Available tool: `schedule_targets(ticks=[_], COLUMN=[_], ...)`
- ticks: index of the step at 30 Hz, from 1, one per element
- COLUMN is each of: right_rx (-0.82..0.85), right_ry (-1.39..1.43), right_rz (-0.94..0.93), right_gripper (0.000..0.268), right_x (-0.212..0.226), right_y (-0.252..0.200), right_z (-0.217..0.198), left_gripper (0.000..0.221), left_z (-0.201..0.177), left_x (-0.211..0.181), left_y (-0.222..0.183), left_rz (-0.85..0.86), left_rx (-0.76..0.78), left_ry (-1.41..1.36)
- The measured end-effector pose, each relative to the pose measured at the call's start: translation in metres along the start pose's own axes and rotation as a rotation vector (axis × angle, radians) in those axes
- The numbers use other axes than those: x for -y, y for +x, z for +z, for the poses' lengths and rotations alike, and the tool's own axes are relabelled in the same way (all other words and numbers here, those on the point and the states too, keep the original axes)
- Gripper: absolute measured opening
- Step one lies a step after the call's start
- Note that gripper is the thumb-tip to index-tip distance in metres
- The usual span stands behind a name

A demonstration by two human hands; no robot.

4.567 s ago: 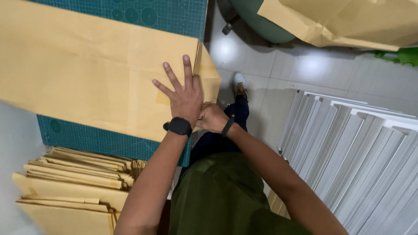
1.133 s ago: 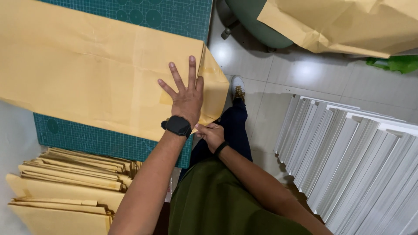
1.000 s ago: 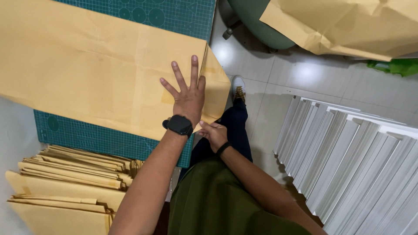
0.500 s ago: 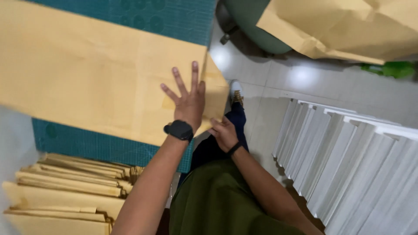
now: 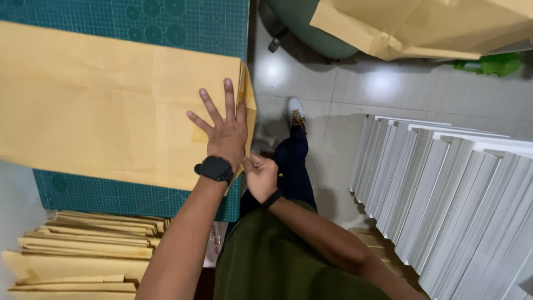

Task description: The person wraps a stack of flyers in brown paper by hand, securing the folds with a tape dispenser and then marking the finished package with a pen.

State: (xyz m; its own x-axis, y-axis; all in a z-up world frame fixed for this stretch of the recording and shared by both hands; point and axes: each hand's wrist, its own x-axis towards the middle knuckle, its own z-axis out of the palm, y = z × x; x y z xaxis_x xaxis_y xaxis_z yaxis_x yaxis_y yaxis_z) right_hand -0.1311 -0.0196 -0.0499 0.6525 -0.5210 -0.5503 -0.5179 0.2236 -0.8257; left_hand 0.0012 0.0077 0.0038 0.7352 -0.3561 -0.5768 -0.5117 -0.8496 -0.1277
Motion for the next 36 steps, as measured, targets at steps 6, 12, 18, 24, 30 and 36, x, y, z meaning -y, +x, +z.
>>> schedule_targets(ticks=[6,12,18,24,30,36], right_rx=[-0.013,0.119,0.247,0.312,0.387,0.490], right_ry=[0.056,0.064,-0.059,-0.077,-0.145,-0.366], right_rz=[0.000,-0.036,-0.011,-0.023,-0.029,0.018], right_gripper=[0.043,0.036,0.026,0.034,0.026,0.042], right_x=[-0.013,-0.024,0.000,0.057,0.108,0.115], right_y=[-0.001,-0.003,-0.018,-0.025,-0.028,-0.024], right_z=[0.006,0.012,0.010,0.008,-0.006,-0.015], left_gripper=[0.115,0.123,0.088,0.050,0.029,0.022], left_z=[-0.008,-0.026,-0.045,-0.017,-0.014,-0.006], left_x=[0.004,0.012,0.020,0.012,0.031,0.056], left_y=[0.000,-0.005,-0.025,-0.013,-0.010,0.007], left_rz=[-0.003,0.031,0.101,0.054,0.117,0.286], left_rx=[0.074,0.106,0.000,-0.331,-0.385,-0.850], left_ry=[-0.058,-0.145,-0.567,-0.269,-0.001,0.010])
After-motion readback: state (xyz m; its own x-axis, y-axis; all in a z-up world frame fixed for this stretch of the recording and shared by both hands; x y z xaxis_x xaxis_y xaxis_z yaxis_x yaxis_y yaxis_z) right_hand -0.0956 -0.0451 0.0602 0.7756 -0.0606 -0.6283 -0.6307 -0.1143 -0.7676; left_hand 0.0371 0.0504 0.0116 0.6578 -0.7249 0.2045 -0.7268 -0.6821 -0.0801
